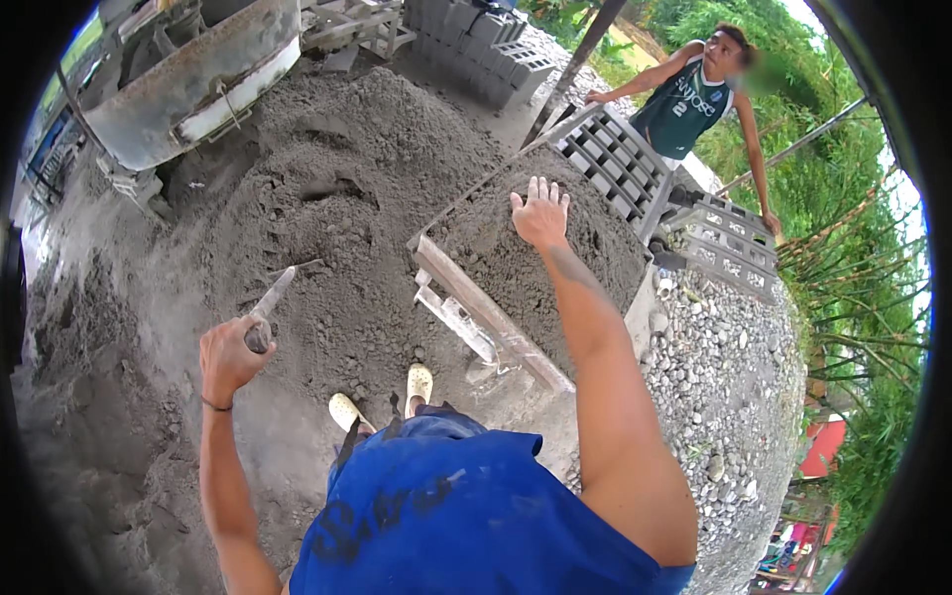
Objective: The person rakes a cement mixture on the ground with a hoe, then levels and pats the mixture onto a cinder block mold tray by hand.
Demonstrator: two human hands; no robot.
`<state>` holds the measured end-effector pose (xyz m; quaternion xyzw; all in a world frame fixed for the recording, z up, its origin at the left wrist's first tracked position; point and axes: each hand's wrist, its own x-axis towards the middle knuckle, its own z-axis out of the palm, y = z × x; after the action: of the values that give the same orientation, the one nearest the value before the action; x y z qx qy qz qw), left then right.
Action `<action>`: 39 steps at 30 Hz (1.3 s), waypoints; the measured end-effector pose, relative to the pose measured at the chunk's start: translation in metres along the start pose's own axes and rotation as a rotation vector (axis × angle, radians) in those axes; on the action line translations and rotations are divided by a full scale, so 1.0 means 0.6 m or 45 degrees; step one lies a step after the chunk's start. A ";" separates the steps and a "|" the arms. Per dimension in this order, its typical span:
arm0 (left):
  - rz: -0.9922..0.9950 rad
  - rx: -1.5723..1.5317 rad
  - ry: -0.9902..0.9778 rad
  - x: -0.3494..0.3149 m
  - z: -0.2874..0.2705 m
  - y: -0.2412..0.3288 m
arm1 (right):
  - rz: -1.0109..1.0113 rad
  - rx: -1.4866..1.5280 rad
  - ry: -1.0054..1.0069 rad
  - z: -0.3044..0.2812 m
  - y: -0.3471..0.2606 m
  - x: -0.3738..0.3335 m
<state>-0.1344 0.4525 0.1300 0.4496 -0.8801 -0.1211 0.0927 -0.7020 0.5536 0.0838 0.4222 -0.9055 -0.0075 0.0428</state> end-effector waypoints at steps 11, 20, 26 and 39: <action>-0.005 0.031 -0.060 -0.033 0.010 0.023 | -0.155 0.140 0.465 -0.002 -0.010 -0.044; 0.030 0.058 -0.010 -0.024 0.028 0.052 | -0.193 0.084 0.503 0.018 -0.053 -0.113; 0.041 0.042 0.007 -0.040 0.037 0.056 | 0.140 0.083 0.532 0.037 0.059 -0.172; -0.030 0.079 -0.071 -0.062 0.039 0.063 | 0.432 0.438 0.864 0.026 0.169 -0.165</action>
<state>-0.1484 0.5070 0.1170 0.4592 -0.8802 -0.1075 0.0526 -0.7174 0.6939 0.0660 0.2464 -0.8848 0.2907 0.2682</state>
